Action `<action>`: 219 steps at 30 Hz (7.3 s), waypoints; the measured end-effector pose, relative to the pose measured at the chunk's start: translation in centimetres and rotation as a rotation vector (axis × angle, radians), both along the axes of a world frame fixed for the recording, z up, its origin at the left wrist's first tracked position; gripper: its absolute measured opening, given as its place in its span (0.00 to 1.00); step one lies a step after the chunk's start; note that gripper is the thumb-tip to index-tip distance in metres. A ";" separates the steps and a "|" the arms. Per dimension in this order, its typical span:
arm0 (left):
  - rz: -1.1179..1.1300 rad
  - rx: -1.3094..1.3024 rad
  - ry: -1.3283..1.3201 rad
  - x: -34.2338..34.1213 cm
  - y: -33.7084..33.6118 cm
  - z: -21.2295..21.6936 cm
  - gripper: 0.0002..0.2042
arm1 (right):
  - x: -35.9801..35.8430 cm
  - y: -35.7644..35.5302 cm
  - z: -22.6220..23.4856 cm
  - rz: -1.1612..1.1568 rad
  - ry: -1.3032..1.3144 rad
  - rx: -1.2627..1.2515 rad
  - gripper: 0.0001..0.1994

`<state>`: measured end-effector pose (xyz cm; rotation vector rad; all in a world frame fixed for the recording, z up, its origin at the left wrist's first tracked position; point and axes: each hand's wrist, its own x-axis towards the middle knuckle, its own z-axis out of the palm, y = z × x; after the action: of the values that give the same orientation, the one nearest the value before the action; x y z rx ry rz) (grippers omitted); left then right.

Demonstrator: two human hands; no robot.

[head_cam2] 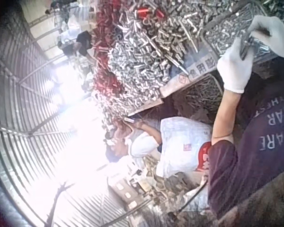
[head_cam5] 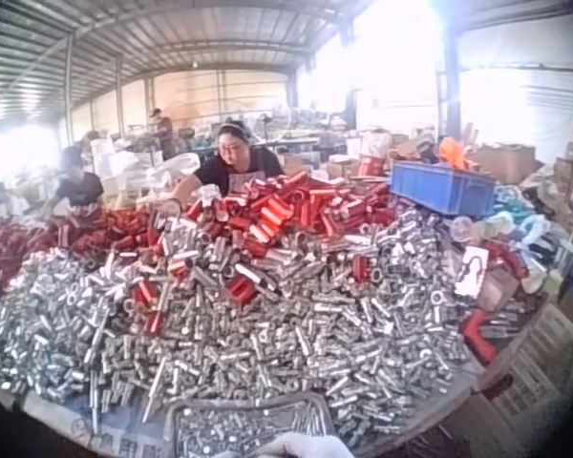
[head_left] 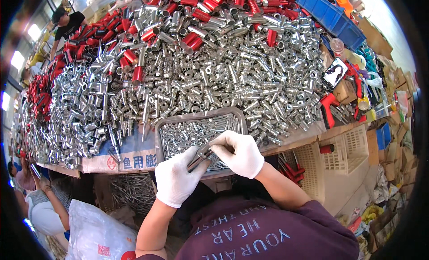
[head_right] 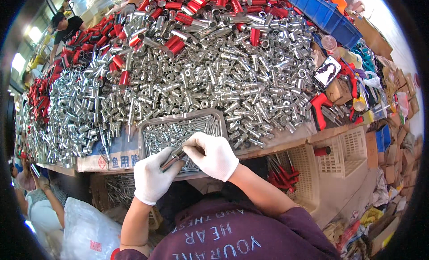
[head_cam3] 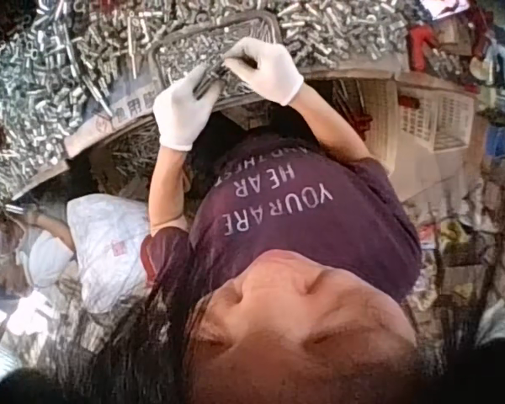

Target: The person assembles tools by inserting metal pins and small components into metal cylinders and fitting red handles and sleeves onto the metal bodies by hand.

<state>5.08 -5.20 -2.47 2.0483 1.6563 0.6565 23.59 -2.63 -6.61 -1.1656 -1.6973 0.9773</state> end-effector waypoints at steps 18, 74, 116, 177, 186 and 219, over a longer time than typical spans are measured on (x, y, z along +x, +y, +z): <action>0.002 0.274 0.133 1.2 -0.3 0.8 0.18 | -0.3 -0.4 3.0 -0.307 -0.064 -0.215 0.19; 0.458 -0.664 -1.504 0.5 4.6 -2.7 0.24 | 1.1 0.6 -0.8 0.232 0.856 -0.891 0.22; 0.117 -0.001 -0.944 3.3 5.1 -1.1 0.37 | 0.0 -0.1 -0.5 0.421 0.536 -0.824 0.15; -0.200 -0.222 -0.021 -1.2 8.5 4.8 0.13 | -0.6 -0.1 0.0 0.383 0.590 -0.845 0.14; -0.522 -0.331 0.229 -1.5 12.6 6.5 0.17 | 0.1 0.2 -0.3 0.417 0.651 -0.844 0.15; 0.661 0.413 0.182 -35.4 71.7 -8.3 0.40 | 0.0 2.0 -2.0 0.277 0.717 -0.928 0.25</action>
<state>-30.28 66.48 -10.73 1.8272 2.5129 1.1292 23.56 -0.61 -8.58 -0.9086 -0.8069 2.1760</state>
